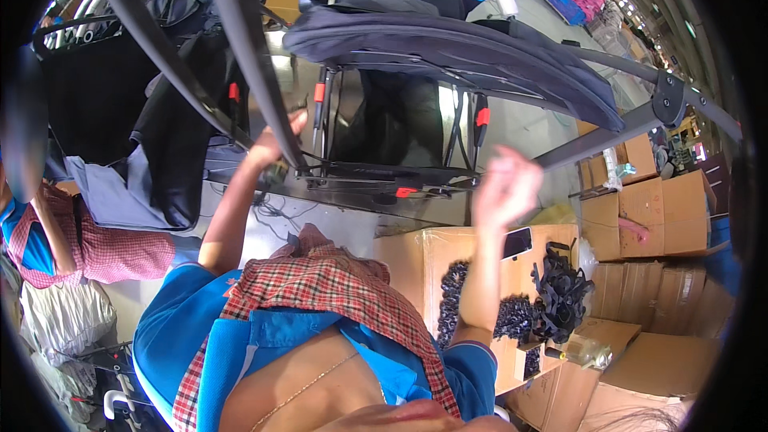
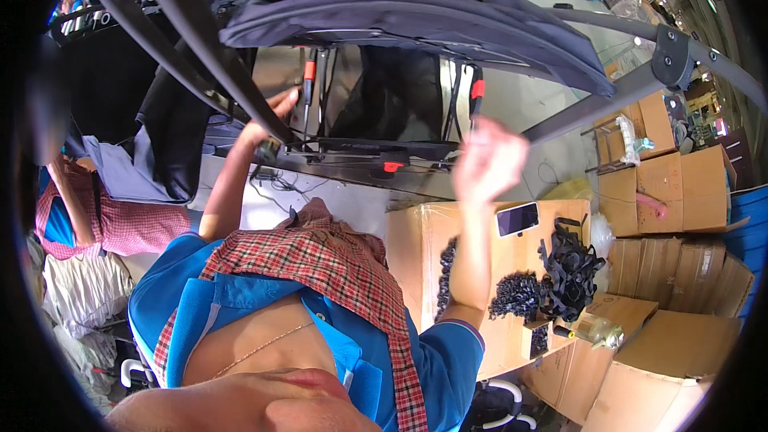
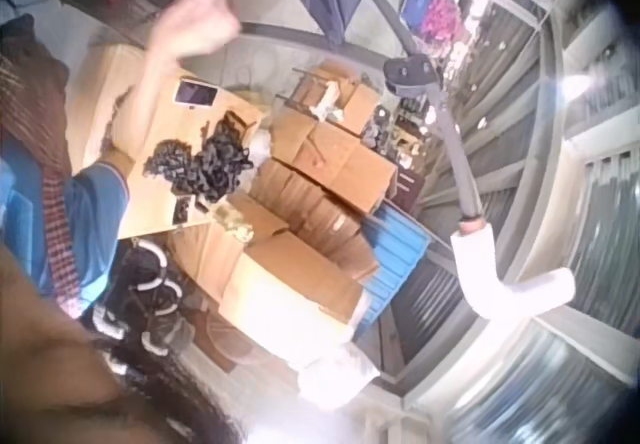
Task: The person uses a cordless drill to fasten screws into the frame of a black stroller. They repeatedly pick screws from a pile on a table, attach them to the drill, and drive them into the stroller frame. The person also moves the stroller to different positions to access various attachment points.
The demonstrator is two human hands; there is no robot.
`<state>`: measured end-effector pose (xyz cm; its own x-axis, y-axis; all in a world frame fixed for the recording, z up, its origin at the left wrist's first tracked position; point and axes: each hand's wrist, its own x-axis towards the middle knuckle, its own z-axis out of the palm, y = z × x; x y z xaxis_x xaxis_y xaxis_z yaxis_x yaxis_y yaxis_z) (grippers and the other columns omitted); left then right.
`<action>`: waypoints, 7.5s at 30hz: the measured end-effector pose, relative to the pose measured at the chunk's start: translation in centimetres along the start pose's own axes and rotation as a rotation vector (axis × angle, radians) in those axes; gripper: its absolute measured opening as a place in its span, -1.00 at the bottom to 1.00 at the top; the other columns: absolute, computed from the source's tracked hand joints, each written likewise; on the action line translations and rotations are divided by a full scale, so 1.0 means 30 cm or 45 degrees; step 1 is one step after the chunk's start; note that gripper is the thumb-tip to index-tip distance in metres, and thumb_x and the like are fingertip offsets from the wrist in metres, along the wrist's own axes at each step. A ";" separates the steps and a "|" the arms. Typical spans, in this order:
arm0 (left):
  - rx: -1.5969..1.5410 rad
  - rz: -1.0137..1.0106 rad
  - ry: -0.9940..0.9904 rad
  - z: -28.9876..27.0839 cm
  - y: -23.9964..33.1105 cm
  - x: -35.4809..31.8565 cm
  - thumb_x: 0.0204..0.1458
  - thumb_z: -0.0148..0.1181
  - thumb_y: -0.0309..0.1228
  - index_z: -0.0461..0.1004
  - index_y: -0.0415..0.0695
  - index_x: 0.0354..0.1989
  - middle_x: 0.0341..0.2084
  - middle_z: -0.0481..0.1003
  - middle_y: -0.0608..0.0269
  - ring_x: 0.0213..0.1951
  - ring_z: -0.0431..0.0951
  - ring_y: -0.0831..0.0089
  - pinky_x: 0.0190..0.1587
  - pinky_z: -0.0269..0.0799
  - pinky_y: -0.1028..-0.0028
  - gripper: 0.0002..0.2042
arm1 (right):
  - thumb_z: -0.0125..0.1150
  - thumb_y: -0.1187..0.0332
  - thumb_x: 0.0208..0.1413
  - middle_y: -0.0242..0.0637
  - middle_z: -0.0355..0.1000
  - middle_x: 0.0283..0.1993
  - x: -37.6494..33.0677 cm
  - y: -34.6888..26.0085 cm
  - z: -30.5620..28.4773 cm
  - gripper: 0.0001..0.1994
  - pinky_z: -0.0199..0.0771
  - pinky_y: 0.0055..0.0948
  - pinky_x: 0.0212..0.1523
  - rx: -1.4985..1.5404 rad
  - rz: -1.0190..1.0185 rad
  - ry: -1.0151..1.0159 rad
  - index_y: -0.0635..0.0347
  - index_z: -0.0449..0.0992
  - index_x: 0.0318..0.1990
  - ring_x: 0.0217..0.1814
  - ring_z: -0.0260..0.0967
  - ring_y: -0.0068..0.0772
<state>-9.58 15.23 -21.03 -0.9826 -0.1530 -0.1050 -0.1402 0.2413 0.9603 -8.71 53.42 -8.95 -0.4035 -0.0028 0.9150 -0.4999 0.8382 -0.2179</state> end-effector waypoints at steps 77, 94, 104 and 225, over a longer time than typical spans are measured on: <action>-0.107 -0.575 -1.993 0.827 0.341 -0.646 -0.14 0.36 -0.17 -0.24 -0.09 0.43 -0.52 0.37 0.26 -0.58 0.40 0.55 -0.53 0.29 0.55 0.03 | 0.22 0.54 0.09 -0.18 0.54 -0.33 -0.965 0.194 -0.818 -0.89 0.53 -0.50 -0.30 1.495 1.772 0.206 0.30 0.53 -0.21 -0.35 0.50 -0.41; 0.123 -0.435 -1.949 0.846 0.330 -0.664 -0.15 0.41 -0.22 -0.01 0.05 0.40 -0.29 0.52 0.31 -0.44 0.52 0.59 -0.37 0.45 0.59 -0.08 | 0.13 0.47 0.18 -0.08 0.54 -0.37 -0.907 0.157 -0.801 -0.90 0.60 -0.37 -0.33 1.607 1.861 0.049 0.32 0.47 -0.21 -0.38 0.54 -0.29; -0.239 -0.577 -1.971 0.846 0.267 -0.660 -0.17 0.34 -0.11 0.00 -0.12 0.39 -0.28 0.50 0.21 -0.38 0.50 0.54 -0.24 0.37 0.57 -0.07 | 0.14 0.47 0.18 -0.07 0.51 -0.30 -0.908 0.113 -0.763 -0.88 0.54 -0.38 -0.28 1.700 1.746 0.217 0.32 0.48 -0.18 -0.33 0.50 -0.29; -0.918 0.858 -0.806 -0.206 0.638 -0.252 -0.22 0.44 -0.43 -0.23 -0.26 0.41 -0.26 0.44 0.26 -0.41 0.41 0.62 -0.30 0.38 0.57 0.06 | 0.11 0.71 -0.01 0.02 0.50 -0.05 0.741 -0.546 0.251 -0.64 0.43 -0.38 0.04 0.974 -0.412 -0.597 0.50 0.42 0.01 -0.02 0.48 -0.29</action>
<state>-4.07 15.07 -0.27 -0.7454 0.3514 0.5664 0.3337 -0.5389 0.7735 -15.27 35.52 12.39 -0.3408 -0.5300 0.7765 -0.9400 0.1752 -0.2929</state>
